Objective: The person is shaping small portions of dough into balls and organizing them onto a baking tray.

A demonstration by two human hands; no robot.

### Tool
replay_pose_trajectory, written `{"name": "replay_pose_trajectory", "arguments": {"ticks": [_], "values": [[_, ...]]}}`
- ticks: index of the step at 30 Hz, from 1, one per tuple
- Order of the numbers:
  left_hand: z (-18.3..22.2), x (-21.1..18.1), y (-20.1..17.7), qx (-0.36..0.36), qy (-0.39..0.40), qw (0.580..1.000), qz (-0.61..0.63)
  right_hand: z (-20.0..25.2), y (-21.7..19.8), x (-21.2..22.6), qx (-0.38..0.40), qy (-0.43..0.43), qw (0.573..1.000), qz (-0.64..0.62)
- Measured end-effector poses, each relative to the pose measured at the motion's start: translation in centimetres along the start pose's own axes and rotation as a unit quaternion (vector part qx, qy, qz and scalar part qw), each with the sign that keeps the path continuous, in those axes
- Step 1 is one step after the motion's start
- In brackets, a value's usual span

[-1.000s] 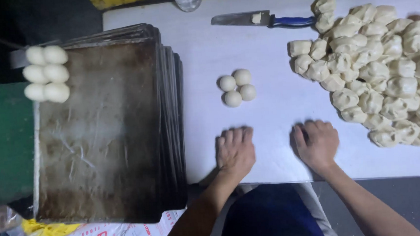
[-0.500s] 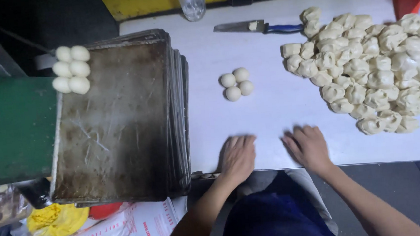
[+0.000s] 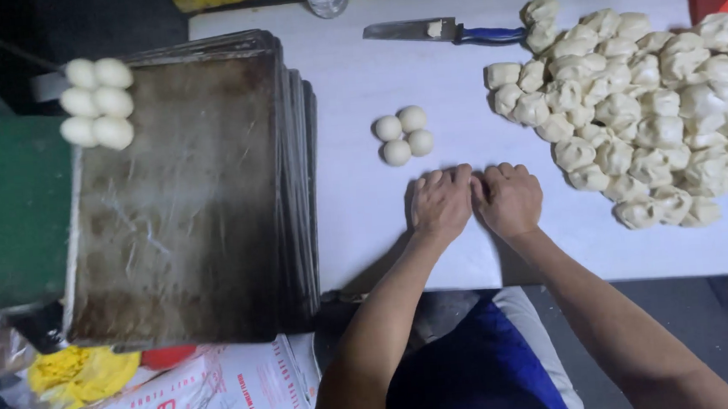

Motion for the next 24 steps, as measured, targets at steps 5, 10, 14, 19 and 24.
{"name": "replay_pose_trajectory", "arguments": {"ticks": [5, 10, 14, 19, 24], "values": [[7.1, 2.1, -4.9, 0.021, 0.04, 0.998, 0.048, 4.7, -4.6, 1.8, 0.066, -0.011, 0.989, -0.131], [7.9, 5.4, -5.5, 0.021, 0.054, 0.998, -0.002, 7.7, -3.7, -1.6, 0.018, 0.0, 0.994, -0.103], [0.9, 2.1, -2.6, 0.046, 0.019, 0.998, -0.033, 1.2, -1.2, -1.8, -0.02, -0.016, 0.998, -0.053], [-0.1, -0.6, 0.4, -0.077, 0.072, 0.994, -0.034, -0.8, 0.5, -1.4, -0.032, -0.023, 0.999, -0.025], [3.3, 0.7, -5.0, 0.074, 0.042, 0.993, 0.087, 1.9, -5.2, 1.5, 0.037, -0.041, 0.996, -0.064]]}}
Point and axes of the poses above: each hand's wrist, its own z-axis away from the middle knuckle, its own y-axis out of the palm, x = y × z, the point moved 7 cm from there along -z, towards the middle knuckle, and after that the axes turned 14 degrees about -y, right-handed, at the moved point
